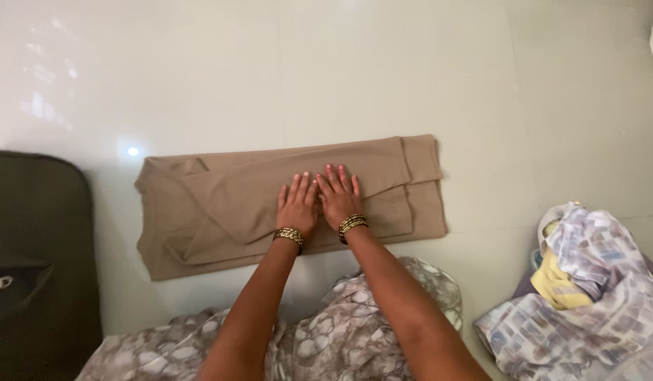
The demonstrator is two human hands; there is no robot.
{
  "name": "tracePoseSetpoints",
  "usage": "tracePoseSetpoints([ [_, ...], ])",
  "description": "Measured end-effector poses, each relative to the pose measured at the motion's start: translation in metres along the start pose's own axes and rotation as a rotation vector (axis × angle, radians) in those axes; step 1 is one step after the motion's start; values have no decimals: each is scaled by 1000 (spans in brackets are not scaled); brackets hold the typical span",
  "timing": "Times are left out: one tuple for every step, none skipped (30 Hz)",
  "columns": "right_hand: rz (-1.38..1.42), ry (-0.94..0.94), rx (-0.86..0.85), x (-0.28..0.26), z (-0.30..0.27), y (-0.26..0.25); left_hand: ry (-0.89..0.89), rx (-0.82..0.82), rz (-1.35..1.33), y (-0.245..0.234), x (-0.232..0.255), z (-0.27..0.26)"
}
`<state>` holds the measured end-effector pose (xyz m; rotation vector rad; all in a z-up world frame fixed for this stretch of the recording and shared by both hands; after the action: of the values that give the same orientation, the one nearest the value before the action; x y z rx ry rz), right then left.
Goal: The person folds a beige long-sleeved shirt on the floor. They smooth the fabric, fold the sleeves inward, fold the sides toward the center, and then fold the shirt in half multiple times to create a compact bundle.
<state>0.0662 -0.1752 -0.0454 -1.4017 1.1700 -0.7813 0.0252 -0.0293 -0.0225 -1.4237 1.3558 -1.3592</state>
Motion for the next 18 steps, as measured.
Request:
tracePoseSetpoints([
  [9, 53, -69, 4, -6, -8, -15, 0, -21, -2, 4, 1],
  [21, 104, -135, 8, -6, -18, -31, -48, -10, -8, 4, 2],
  [12, 160, -131, 15, -4, -29, -48, -95, 2, -16, 3, 0],
  [4, 214, -131, 23, -5, -38, -69, -145, 13, -24, 2, -3],
  [-5, 268, -132, 31, -7, -45, -93, -155, 21, -32, 2, -4],
  [-1, 323, -128, 38, -10, -51, -121, -163, 30, -40, 0, -4],
  [3, 379, -125, 45, -14, -57, -150, -171, 38, -45, 0, -6],
  [6, 434, -116, 51, -15, -64, -167, -161, 30, -51, 0, -6],
  [28, 491, -122, 58, -16, -72, -184, -150, 22, -55, -1, -8],
  [49, 551, -131, 65, -19, -78, -200, -143, 12, -56, 0, -10],
  [70, 611, -140, 70, -20, -82, -246, -158, 15, -55, 1, -10],
  [71, 658, -176, 73, -19, -83, -291, -174, 17, -50, 4, -8],
  [72, 704, -213, 77, -16, -80, -335, -190, 19, -44, 4, -4],
  [75, 751, -251, 80, -13, -73, -295, -169, 45, -37, 5, 5],
  [-113, 637, -76, 76, -3, -65, -255, -147, 71, -28, 7, 18],
  [-301, 520, 96, 68, 5, -54, -216, -130, 93, -18, 10, 27],
  [-486, 400, 271, 62, 11, -42, -143, -77, 17, -9, 13, 34],
  [-188, 201, 198, 50, 18, -26, -69, -25, -60, -2, 18, 41],
])
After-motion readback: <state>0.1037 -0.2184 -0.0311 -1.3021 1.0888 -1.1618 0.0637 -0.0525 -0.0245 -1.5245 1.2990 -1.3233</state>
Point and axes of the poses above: each hand's wrist, its own z-axis towards the middle knuckle, its own y-axis out of the palm, x = y × z, the point moved 2 cm from there along z, towards the middle knuckle, and after that the axes turned 4 degrees about -x, right-handed, at the moved point
